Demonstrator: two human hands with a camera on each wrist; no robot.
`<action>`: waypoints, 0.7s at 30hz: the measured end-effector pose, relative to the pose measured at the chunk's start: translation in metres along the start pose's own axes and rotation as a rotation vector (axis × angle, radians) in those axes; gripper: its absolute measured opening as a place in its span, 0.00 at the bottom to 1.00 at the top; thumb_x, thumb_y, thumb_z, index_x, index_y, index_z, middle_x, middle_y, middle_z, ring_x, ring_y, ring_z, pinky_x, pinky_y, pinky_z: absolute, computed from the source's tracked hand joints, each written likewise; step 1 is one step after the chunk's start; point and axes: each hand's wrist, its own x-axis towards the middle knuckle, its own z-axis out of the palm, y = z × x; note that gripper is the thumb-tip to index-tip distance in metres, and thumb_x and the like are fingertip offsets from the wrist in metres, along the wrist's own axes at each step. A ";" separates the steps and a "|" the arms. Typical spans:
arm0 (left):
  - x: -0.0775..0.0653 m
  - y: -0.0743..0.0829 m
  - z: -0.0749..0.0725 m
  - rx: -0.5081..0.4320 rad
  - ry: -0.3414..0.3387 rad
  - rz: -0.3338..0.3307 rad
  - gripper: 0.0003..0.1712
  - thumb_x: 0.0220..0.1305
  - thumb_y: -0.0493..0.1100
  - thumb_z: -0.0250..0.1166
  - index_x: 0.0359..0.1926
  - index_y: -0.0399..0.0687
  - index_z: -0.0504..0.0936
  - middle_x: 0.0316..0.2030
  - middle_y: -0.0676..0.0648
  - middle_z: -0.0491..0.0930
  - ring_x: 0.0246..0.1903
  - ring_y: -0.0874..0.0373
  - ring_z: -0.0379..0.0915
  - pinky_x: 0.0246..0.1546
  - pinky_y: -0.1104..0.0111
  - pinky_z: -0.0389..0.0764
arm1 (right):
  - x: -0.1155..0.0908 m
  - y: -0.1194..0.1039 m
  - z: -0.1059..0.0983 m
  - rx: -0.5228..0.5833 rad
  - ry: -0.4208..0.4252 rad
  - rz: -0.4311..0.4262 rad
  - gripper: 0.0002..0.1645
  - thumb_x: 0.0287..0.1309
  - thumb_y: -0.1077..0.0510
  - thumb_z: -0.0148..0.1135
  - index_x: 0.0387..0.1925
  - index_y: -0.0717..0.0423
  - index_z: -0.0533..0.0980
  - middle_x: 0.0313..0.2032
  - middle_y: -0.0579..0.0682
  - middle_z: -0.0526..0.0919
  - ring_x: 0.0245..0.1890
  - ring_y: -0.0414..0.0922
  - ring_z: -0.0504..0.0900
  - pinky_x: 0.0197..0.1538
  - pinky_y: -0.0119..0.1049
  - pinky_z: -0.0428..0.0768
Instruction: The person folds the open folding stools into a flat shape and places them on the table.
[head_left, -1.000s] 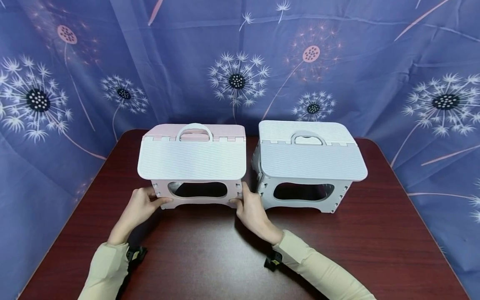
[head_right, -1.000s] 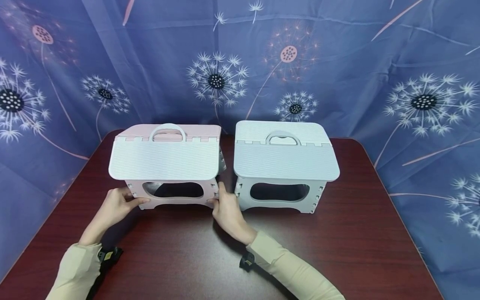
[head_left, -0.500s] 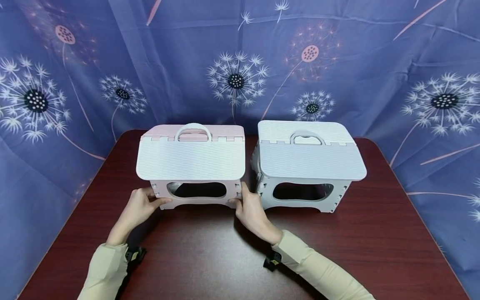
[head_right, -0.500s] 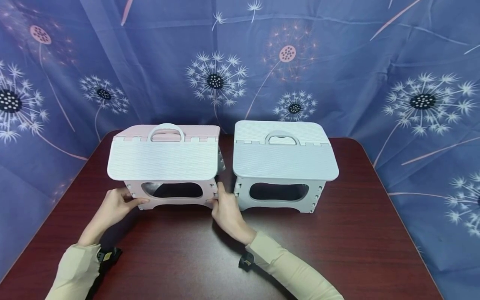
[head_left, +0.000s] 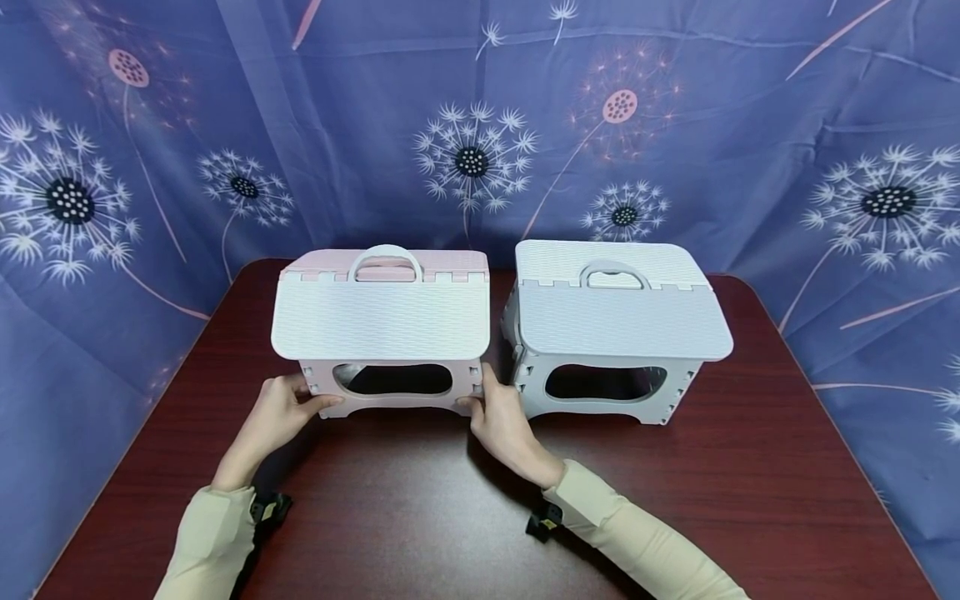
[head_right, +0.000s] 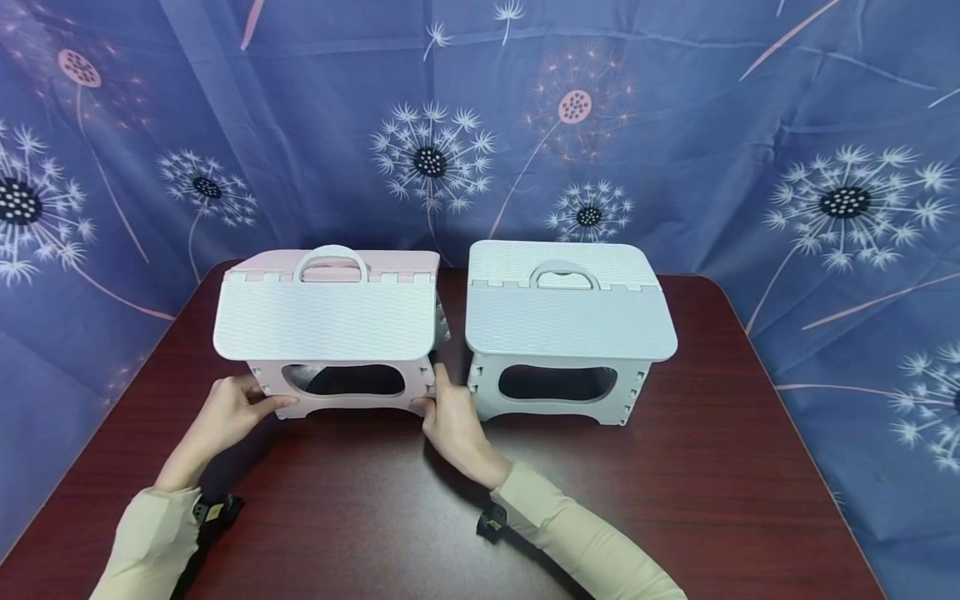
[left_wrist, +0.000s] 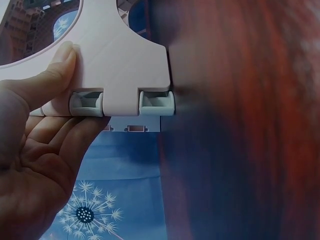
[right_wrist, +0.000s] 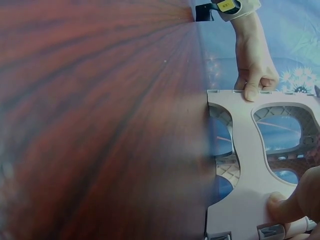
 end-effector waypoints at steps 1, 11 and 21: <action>0.000 0.000 0.000 0.001 0.001 0.000 0.07 0.48 0.37 0.75 0.28 0.43 0.85 0.19 0.51 0.81 0.16 0.72 0.55 0.19 0.77 0.64 | 0.000 0.000 0.000 -0.001 0.001 -0.003 0.17 0.54 0.62 0.68 0.41 0.61 0.68 0.29 0.54 0.86 0.32 0.53 0.87 0.32 0.45 0.81; -0.001 -0.001 0.001 0.004 0.006 0.002 0.07 0.47 0.35 0.76 0.27 0.42 0.84 0.18 0.52 0.79 0.17 0.72 0.56 0.18 0.77 0.64 | -0.001 0.000 0.001 -0.021 0.008 -0.021 0.17 0.55 0.62 0.68 0.40 0.61 0.68 0.27 0.53 0.85 0.29 0.52 0.86 0.30 0.44 0.80; 0.001 -0.002 0.000 -0.003 0.001 -0.003 0.07 0.47 0.35 0.75 0.28 0.42 0.85 0.19 0.51 0.80 0.17 0.72 0.56 0.18 0.77 0.64 | 0.001 0.000 0.001 -0.025 0.006 -0.004 0.18 0.54 0.62 0.68 0.40 0.60 0.68 0.28 0.53 0.86 0.30 0.53 0.86 0.31 0.45 0.80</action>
